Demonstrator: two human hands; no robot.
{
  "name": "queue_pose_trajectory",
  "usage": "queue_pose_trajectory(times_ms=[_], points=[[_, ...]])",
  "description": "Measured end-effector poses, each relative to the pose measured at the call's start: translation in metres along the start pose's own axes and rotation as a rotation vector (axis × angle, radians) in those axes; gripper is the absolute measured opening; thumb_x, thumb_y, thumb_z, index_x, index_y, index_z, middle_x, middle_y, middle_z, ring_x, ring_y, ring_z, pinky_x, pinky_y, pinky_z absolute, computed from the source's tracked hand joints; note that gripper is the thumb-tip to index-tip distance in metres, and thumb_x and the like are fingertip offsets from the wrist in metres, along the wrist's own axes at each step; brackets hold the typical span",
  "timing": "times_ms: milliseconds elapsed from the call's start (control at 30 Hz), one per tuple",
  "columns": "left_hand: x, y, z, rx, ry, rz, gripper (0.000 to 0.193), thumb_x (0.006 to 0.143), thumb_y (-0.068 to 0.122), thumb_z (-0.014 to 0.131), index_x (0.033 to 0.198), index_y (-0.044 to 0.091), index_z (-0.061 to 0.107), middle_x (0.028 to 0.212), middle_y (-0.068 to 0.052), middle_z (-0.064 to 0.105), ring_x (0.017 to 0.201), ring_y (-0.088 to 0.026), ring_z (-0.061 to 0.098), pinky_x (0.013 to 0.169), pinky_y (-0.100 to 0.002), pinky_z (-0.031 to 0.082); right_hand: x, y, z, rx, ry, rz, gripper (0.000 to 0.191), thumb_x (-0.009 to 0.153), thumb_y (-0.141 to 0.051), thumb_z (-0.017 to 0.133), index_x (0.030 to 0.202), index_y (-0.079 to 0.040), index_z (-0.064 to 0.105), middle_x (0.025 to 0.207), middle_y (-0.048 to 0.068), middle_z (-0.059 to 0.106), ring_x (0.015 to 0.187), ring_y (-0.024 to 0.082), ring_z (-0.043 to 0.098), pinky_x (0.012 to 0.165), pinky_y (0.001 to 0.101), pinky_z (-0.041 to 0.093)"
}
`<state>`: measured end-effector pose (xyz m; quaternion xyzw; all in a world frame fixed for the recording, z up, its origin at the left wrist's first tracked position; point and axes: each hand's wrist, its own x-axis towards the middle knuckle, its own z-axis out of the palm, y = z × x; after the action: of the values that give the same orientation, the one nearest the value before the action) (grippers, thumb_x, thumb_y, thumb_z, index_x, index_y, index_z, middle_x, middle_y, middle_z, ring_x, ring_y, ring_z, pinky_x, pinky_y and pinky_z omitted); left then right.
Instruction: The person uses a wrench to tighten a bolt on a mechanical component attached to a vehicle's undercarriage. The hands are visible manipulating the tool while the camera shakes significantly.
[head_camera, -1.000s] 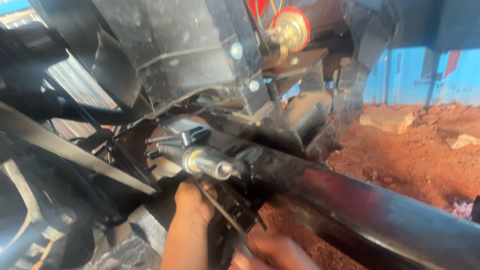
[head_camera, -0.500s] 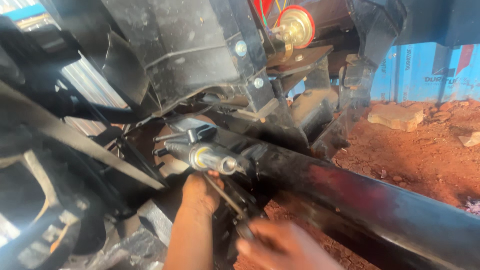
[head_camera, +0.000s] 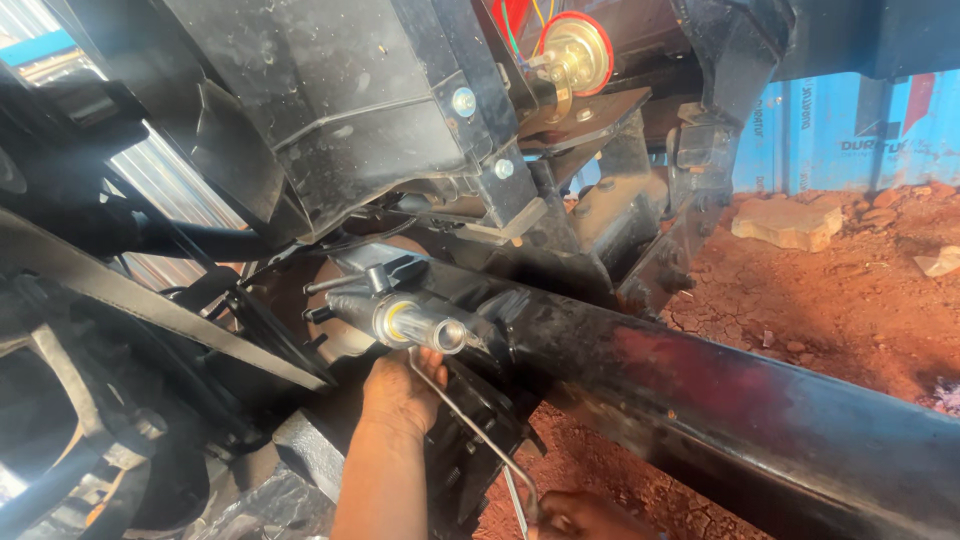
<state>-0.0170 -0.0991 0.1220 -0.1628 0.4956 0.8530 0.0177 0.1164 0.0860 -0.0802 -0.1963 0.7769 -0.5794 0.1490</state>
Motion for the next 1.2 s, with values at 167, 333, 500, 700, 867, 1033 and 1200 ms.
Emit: queue_pose_trajectory(times_ms=[167,333,500,700,867,1033,1200], points=[[-0.006,0.002,0.003,0.033,0.015,0.019,0.018,0.104,0.022,0.050,0.104,0.008,0.061,0.085,-0.004,0.066,0.074,-0.016,0.063,0.073,-0.035,0.047,0.001,-0.012,-0.004,-0.075,-0.076,0.100,0.031,0.102,-0.040,0.057,0.111,-0.013,0.069,0.093,0.001,0.070,0.091,0.013,0.068,0.087,0.0357,0.053],[-0.009,0.002,0.007,0.038,0.043,0.023,0.018,0.104,0.019,0.048,0.109,0.007,0.060,0.092,-0.005,0.068,0.083,-0.017,0.067,0.076,-0.035,0.050,0.001,-0.049,0.003,-0.033,0.043,0.362,0.033,0.101,-0.043,0.059,0.108,-0.014,0.072,0.093,0.000,0.073,0.093,0.012,0.071,0.089,0.0323,0.053],[0.003,0.000,0.003,0.010,0.017,0.026,0.023,0.104,0.021,0.042,0.109,0.006,0.059,0.091,-0.007,0.065,0.082,-0.020,0.064,0.077,-0.038,0.055,-0.032,-0.101,-0.005,0.381,0.005,0.074,0.039,0.102,-0.039,0.066,0.100,0.000,0.075,0.080,0.004,0.071,0.084,0.012,0.072,0.081,0.0306,0.056],[0.030,-0.006,-0.010,-0.008,-0.074,0.055,0.023,0.101,0.019,0.041,0.096,0.007,0.060,0.078,-0.006,0.061,0.068,-0.018,0.059,0.068,-0.036,0.051,-0.064,-0.179,-0.018,0.147,0.197,-0.002,0.033,0.092,-0.042,0.065,0.094,-0.009,0.068,0.065,-0.001,0.062,0.064,0.008,0.062,0.062,0.0294,0.050],[0.027,-0.004,-0.009,-0.052,0.044,0.061,0.019,0.100,0.014,0.045,0.090,0.004,0.057,0.076,-0.008,0.061,0.068,-0.021,0.062,0.068,-0.037,0.054,-0.052,-0.131,-0.001,0.303,0.216,-0.026,0.036,0.093,-0.041,0.068,0.092,-0.005,0.074,0.068,-0.002,0.063,0.068,0.009,0.064,0.067,0.0327,0.052],[0.002,0.000,0.003,0.031,0.077,0.064,0.016,0.101,0.016,0.050,0.095,0.005,0.060,0.079,-0.006,0.064,0.069,-0.018,0.063,0.071,-0.035,0.053,-0.008,-0.024,0.010,0.085,0.036,0.174,0.042,0.099,-0.050,0.062,0.095,-0.009,0.070,0.073,-0.003,0.061,0.074,0.008,0.064,0.079,0.0334,0.050],[-0.016,0.007,0.012,0.057,0.096,0.036,0.018,0.102,0.023,0.053,0.101,0.007,0.060,0.084,-0.003,0.066,0.075,-0.016,0.065,0.074,-0.033,0.051,0.006,-0.016,0.024,0.064,0.050,0.202,0.030,0.097,-0.049,0.063,0.101,-0.021,0.071,0.082,-0.008,0.069,0.084,0.006,0.068,0.088,0.0304,0.050]])
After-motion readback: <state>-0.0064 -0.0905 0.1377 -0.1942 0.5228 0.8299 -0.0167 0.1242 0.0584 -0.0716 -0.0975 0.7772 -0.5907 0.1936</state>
